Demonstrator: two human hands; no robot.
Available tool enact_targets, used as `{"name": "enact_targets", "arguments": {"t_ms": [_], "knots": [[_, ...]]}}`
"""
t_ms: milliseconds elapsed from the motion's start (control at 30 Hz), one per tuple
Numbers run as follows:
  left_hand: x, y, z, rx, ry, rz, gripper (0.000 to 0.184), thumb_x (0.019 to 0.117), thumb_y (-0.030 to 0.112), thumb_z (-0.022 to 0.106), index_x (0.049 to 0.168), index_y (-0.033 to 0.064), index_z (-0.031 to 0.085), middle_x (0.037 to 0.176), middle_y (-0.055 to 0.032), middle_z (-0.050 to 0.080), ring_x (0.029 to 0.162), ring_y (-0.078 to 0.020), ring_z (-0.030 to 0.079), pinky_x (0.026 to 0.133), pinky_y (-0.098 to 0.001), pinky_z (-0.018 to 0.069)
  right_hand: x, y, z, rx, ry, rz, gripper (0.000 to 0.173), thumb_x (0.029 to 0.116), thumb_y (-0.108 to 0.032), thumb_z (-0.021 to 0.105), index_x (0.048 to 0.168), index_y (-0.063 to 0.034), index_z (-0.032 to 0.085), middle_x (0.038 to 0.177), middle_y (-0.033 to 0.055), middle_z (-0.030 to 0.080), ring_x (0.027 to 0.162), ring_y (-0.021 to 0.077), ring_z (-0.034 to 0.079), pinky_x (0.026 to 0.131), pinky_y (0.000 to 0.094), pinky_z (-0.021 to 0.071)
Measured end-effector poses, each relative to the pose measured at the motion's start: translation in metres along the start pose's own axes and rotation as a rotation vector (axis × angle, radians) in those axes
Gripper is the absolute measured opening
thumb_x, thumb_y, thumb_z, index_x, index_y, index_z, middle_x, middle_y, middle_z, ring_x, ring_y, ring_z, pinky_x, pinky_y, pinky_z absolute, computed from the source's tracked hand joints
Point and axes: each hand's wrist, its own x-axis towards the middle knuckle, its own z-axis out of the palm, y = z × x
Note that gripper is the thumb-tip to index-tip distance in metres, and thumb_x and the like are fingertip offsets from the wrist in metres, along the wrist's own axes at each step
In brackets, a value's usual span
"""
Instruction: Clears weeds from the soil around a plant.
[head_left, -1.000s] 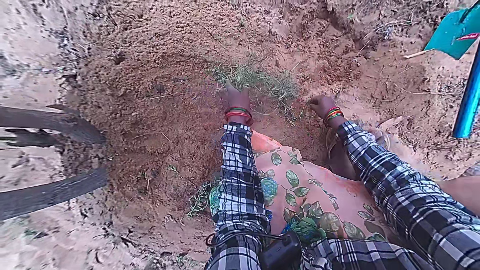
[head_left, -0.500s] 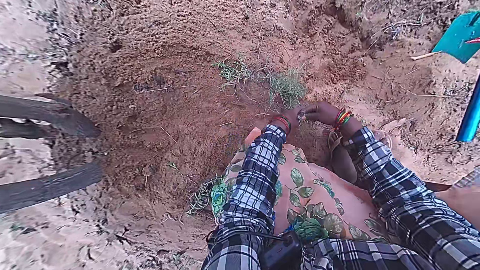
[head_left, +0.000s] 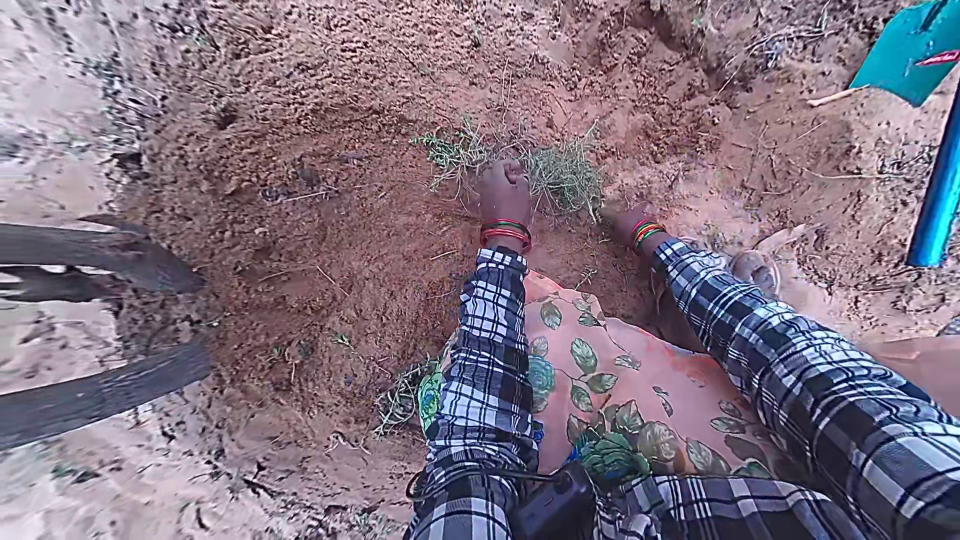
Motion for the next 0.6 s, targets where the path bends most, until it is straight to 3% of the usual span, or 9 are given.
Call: {"name": "enact_targets", "arguments": {"t_ms": [33,100,167,233,300,367,433,533,600], "knots": [[-0.004,0.004,0.011,0.035,-0.096,0.001,0.033,0.1038,0.015,0.053,0.133,0.0025,0.063,0.123,-0.0184,0.069,0.119,-0.0315,0.065,0.105,-0.0505,0.048,0.004,0.007,0.005,-0.025,0.036,-0.001,0.056,0.101,-0.011,0.06,0.155,-0.0146,0.048,0.128,0.0349,0.064,0.121,0.0582,0.059,0.097,0.0766,0.0443],[-0.016,0.013,0.037,0.15,-0.391,0.009,0.03,0.1057,0.018,0.054,0.127,0.0033,0.068,0.123,-0.0184,0.07,0.121,-0.0332,0.065,0.107,-0.0547,0.0459,0.004,0.024,-0.005,0.046,0.176,0.017,0.036,0.1059,-0.014,0.055,0.141,-0.0063,0.061,0.128,0.0333,0.065,0.122,0.0558,0.06,0.099,0.0746,0.045],[-0.028,0.011,0.073,0.345,-0.688,0.072,0.035,0.1027,0.016,0.06,0.136,0.0067,0.065,0.136,-0.0203,0.064,0.132,-0.0361,0.058,0.112,-0.0575,0.0424,-0.002,0.046,-0.029,0.142,0.39,0.055,0.032,0.1077,-0.016,0.052,0.133,-0.0025,0.066,0.127,0.03,0.067,0.121,0.0516,0.063,0.101,0.0713,0.0451],[-0.04,0.003,0.101,0.599,-0.86,0.149,0.059,0.095,0.019,0.072,0.15,0.0124,0.053,0.151,-0.0259,0.05,0.141,-0.0432,0.047,0.113,-0.0627,0.0401,-0.016,0.064,-0.059,0.187,0.514,0.128,0.035,0.1084,-0.02,0.05,0.137,-0.0061,0.065,0.131,0.0251,0.067,0.125,0.0463,0.063,0.106,0.0672,0.0449],[-0.044,-0.007,0.112,0.752,-0.911,0.171,0.065,0.0931,0.021,0.075,0.152,0.0122,0.05,0.152,-0.0292,0.046,0.143,-0.0474,0.042,0.114,-0.0655,0.0367,-0.026,0.077,-0.077,0.167,0.477,0.157,0.035,0.1081,-0.022,0.052,0.136,-0.0061,0.066,0.131,0.0275,0.066,0.125,0.0492,0.061,0.104,0.0706,0.0441],[-0.041,-0.012,0.113,0.789,-0.885,0.146,0.041,0.098,0.013,0.066,0.138,0.0056,0.064,0.144,-0.0268,0.056,0.139,-0.0451,0.05,0.112,-0.0641,0.0398,-0.026,0.078,-0.074,0.091,0.352,0.142,0.032,0.1065,-0.019,0.054,0.13,-0.0021,0.068,0.127,0.0317,0.067,0.123,0.0528,0.061,0.102,0.0728,0.0438],[-0.04,-0.005,0.107,0.81,-0.877,0.074,0.032,0.0997,0.01,0.062,0.128,-0.0034,0.067,0.139,-0.0269,0.06,0.134,-0.0429,0.055,0.11,-0.0622,0.0429,-0.014,0.073,-0.052,0.011,0.232,0.091,0.03,0.1034,-0.015,0.058,0.128,-0.0022,0.069,0.124,0.0319,0.068,0.12,0.053,0.062,0.1,0.0727,0.045],[-0.035,-0.002,0.1,0.782,-0.893,0.069,0.031,0.1027,0.008,0.057,0.131,-0.0036,0.065,0.139,-0.0271,0.06,0.135,-0.043,0.055,0.111,-0.0616,0.0423,-0.001,0.048,-0.012,-0.038,0.092,0.11,0.04,0.0993,-0.015,0.065,0.138,-0.0085,0.065,0.129,0.0301,0.066,0.122,0.0526,0.061,0.098,0.0744,0.0463],[-0.031,-0.008,0.098,0.68,-0.842,0.098,0.035,0.1035,0.009,0.055,0.137,0.0025,0.064,0.14,-0.0249,0.061,0.135,-0.0423,0.055,0.112,-0.0621,0.0419,0.001,0.036,-0.006,-0.052,0.057,0.163,0.039,0.0993,-0.019,0.065,0.136,-0.0085,0.064,0.129,0.0307,0.065,0.12,0.0538,0.061,0.092,0.0767,0.0466]]}}
